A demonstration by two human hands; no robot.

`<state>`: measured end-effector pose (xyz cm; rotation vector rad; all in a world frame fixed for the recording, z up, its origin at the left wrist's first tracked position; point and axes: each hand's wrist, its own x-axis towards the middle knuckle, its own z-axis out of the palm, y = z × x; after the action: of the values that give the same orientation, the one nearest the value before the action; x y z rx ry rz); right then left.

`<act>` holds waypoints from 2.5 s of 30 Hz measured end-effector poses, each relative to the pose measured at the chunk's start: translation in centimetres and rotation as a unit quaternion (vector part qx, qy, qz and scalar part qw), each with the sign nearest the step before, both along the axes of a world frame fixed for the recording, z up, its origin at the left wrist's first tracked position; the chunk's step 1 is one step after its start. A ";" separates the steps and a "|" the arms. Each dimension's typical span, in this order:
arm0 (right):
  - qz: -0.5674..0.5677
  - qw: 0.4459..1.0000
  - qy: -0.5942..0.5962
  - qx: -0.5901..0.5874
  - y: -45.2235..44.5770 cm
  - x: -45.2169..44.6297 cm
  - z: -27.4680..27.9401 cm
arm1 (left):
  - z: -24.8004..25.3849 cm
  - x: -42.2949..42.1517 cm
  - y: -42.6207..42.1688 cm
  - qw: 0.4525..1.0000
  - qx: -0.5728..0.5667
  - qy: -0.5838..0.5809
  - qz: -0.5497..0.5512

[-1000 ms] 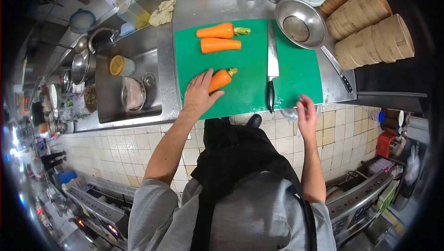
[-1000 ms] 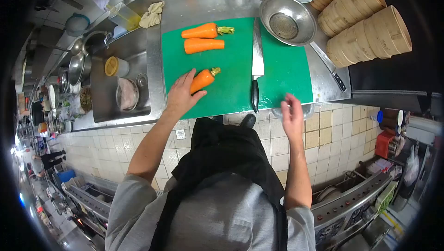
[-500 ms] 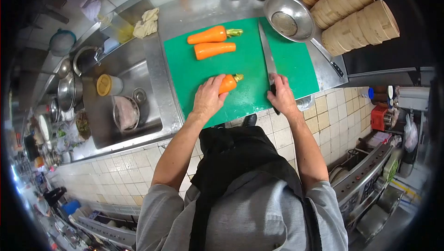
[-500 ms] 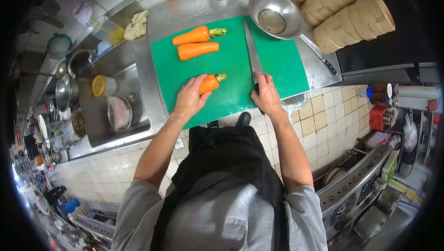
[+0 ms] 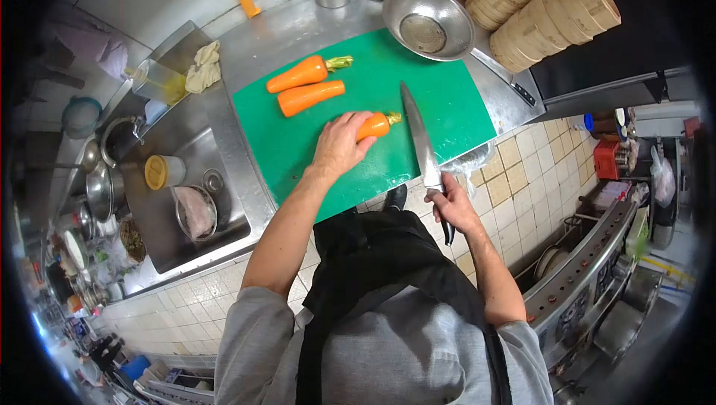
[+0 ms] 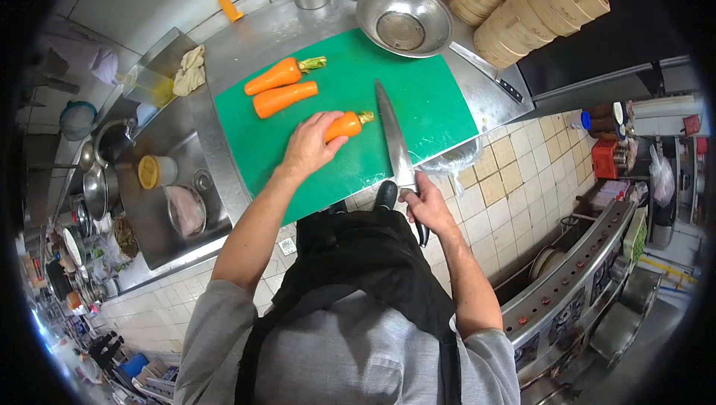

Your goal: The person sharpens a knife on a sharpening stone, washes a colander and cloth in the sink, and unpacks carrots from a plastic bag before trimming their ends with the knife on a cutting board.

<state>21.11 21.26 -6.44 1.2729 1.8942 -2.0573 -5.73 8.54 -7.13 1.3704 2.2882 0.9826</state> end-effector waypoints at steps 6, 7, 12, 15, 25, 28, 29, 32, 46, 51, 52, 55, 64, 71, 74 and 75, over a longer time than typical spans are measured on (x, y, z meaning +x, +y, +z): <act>0.064 0.982 0.008 0.177 -0.1 0.8 1.1 | -0.2 -0.7 1.9 0.999 0.050 0.008 -0.020; 0.082 0.961 0.009 0.265 -0.2 0.7 1.8 | -0.4 -0.8 2.2 0.999 0.048 0.007 -0.023; 0.082 0.947 0.006 0.309 -0.5 0.5 1.1 | -0.6 -0.7 3.1 0.998 0.060 -0.014 -0.002; 0.099 0.937 0.003 0.334 -0.3 0.2 -0.4 | -0.4 -0.5 3.0 0.999 0.052 -0.001 0.005; 0.129 0.913 -0.021 0.387 -0.6 -1.8 4.0 | -1.3 -0.8 3.3 0.999 0.048 0.016 -0.017; 0.160 0.903 -0.025 0.397 -1.2 -2.4 4.6 | -1.3 -0.9 3.5 0.999 0.037 0.012 -0.019; 0.159 0.903 -0.028 0.397 -1.4 -2.4 4.5 | -1.3 -0.9 3.6 0.999 0.040 0.012 -0.019; 0.170 0.901 -0.043 0.397 -1.7 -2.3 4.0 | -1.0 -0.7 3.8 0.999 0.038 0.003 -0.020; 0.184 0.892 -0.071 0.407 -1.7 -2.2 4.5 | -0.7 -0.5 5.0 0.999 0.023 -0.010 -0.031; 0.230 0.885 -0.100 0.392 -1.2 -3.4 4.6 | -0.9 -0.4 4.8 1.000 0.024 -0.003 -0.012; 0.232 0.885 -0.098 0.392 -1.2 -3.7 4.6 | -1.0 -0.5 4.7 0.999 0.047 -0.005 -0.005; 0.245 0.880 -0.109 0.392 -1.3 -4.3 4.5 | -1.6 -0.6 4.6 0.996 0.082 0.019 -0.003; 0.284 0.869 -0.174 0.366 -0.2 -7.1 3.4 | -2.1 -0.4 4.6 0.994 0.093 0.060 -0.005; 0.279 0.871 -0.163 0.370 1.2 -10.0 0.1 | -1.9 -0.3 4.3 0.993 0.098 0.062 -0.011; 0.260 0.879 -0.120 0.382 2.9 -12.0 -1.7 | -1.6 -1.0 4.2 0.994 0.059 0.086 -0.018; 0.258 0.878 -0.122 0.385 3.2 -11.5 -2.0 | -1.2 -0.7 4.2 0.997 0.017 0.071 -0.021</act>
<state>9.60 24.49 -8.40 0.8744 2.6345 -0.8497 -6.45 12.73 -8.31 1.5419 2.3419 0.9438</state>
